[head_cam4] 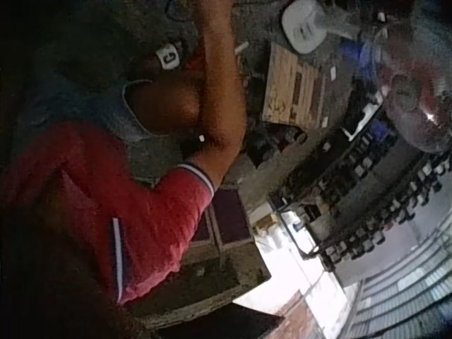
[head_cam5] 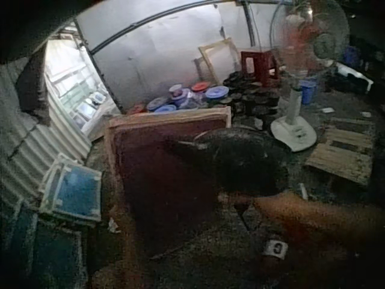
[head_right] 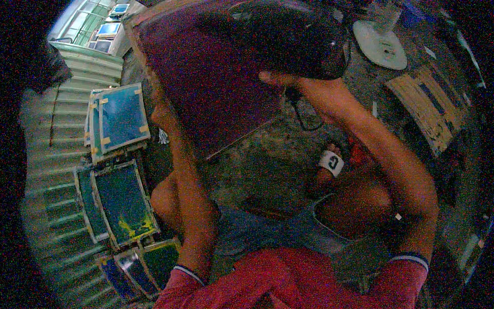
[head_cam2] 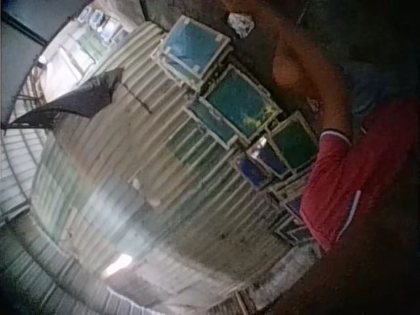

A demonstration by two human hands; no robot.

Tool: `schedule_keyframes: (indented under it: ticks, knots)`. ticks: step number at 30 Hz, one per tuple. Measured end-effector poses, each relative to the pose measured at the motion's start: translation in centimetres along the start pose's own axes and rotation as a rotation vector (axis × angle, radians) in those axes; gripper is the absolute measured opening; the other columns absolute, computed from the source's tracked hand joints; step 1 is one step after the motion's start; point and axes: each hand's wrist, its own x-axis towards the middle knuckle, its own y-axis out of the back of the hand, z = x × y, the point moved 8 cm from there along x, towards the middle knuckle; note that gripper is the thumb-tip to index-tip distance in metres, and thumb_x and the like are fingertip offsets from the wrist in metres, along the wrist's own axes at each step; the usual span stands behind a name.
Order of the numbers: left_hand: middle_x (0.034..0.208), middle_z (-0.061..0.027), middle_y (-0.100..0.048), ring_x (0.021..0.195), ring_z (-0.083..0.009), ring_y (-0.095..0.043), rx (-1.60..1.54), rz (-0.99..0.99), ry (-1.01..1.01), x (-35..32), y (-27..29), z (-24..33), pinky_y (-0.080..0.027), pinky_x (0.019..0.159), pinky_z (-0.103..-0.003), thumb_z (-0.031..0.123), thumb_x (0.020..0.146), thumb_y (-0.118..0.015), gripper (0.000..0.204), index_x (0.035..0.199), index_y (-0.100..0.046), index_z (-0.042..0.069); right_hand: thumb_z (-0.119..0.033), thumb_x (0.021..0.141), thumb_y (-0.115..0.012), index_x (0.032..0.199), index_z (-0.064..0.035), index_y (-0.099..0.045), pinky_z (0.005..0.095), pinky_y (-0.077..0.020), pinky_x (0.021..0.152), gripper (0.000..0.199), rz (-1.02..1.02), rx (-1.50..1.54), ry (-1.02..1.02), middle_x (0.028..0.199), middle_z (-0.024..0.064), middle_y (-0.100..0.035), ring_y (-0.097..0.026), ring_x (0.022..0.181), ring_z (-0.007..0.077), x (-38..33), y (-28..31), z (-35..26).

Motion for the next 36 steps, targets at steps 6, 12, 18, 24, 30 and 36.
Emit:
schedule_keyframes:
  ticks: [6, 12, 18, 24, 30, 36]
  knots:
    - [0.071, -0.0095, -0.066, 0.063, -0.0152, -0.056, 0.093, 0.136, 0.046, 1.3, 1.4, -6.0, -0.044, 0.061, -0.032, 0.051, 0.091, -0.049, 0.059, 0.086, -0.069, -0.005, -0.029, 0.074, -0.076, 0.114, -0.0066, -0.063, 0.0340, -0.0414, 0.094, 0.047, -0.049, -0.163, -0.005, 0.111, 0.0063, -0.064, -0.057, 0.104, 0.0178, -1.5, -2.3, -2.9]
    - [0.072, -0.0085, -0.066, 0.065, -0.0143, -0.054, 0.130, 0.100, 0.070, 1.3, -0.7, -6.3, -0.043, 0.062, -0.033, 0.052, 0.091, -0.049, 0.061, 0.086, -0.069, -0.006, -0.027, 0.080, -0.069, 0.117, -0.0101, -0.060, 0.0361, -0.0403, 0.098, 0.041, -0.164, -0.466, 0.080, 0.118, 0.0105, -0.061, -0.055, 0.110, 0.0220, -1.4, -0.2, 1.6]
    - [0.075, -0.0091, -0.067, 0.068, -0.0158, -0.058, 0.070, 0.129, 0.074, 1.3, 1.1, -6.2, -0.045, 0.066, -0.033, 0.052, 0.091, -0.049, 0.061, 0.087, -0.068, -0.007, -0.014, 0.079, -0.070, 0.115, -0.0080, -0.059, 0.0348, -0.0432, 0.092, 0.038, -0.367, -0.420, 0.068, 0.112, 0.0086, -0.063, -0.055, 0.106, 0.0193, -2.4, -0.1, 6.3]
    - [0.080, -0.0101, -0.068, 0.072, -0.0169, -0.060, 0.060, 0.134, 0.080, 1.5, 0.7, -5.9, -0.045, 0.068, -0.033, 0.051, 0.090, -0.051, 0.060, 0.089, -0.068, -0.006, -0.013, 0.076, -0.073, 0.114, -0.0096, -0.060, 0.0345, -0.0443, 0.091, 0.041, -0.303, -0.253, -0.142, 0.109, 0.0071, -0.064, -0.058, 0.103, 0.0203, -1.5, 0.1, 5.8]
    - [0.077, -0.0098, -0.067, 0.071, -0.0169, -0.059, 0.025, 0.143, 0.175, 1.2, 0.1, -5.3, -0.045, 0.067, -0.033, 0.052, 0.089, -0.051, 0.060, 0.088, -0.068, -0.005, -0.015, 0.075, -0.073, 0.111, -0.0098, -0.063, 0.0351, -0.0450, 0.088, 0.037, -0.129, -0.396, -0.047, 0.106, 0.0064, -0.066, -0.059, 0.098, 0.0201, -0.5, 2.1, 3.9]
    - [0.075, -0.0095, -0.067, 0.069, -0.0166, -0.058, 0.102, 0.124, 0.113, 1.8, -0.5, -5.6, -0.044, 0.066, -0.033, 0.053, 0.089, -0.052, 0.061, 0.087, -0.068, -0.006, -0.020, 0.073, -0.076, 0.112, -0.0056, -0.061, 0.0331, -0.0421, 0.086, 0.044, -0.024, -0.182, -0.212, 0.106, 0.0043, -0.064, -0.055, 0.096, 0.0163, -0.3, 3.5, 5.9]
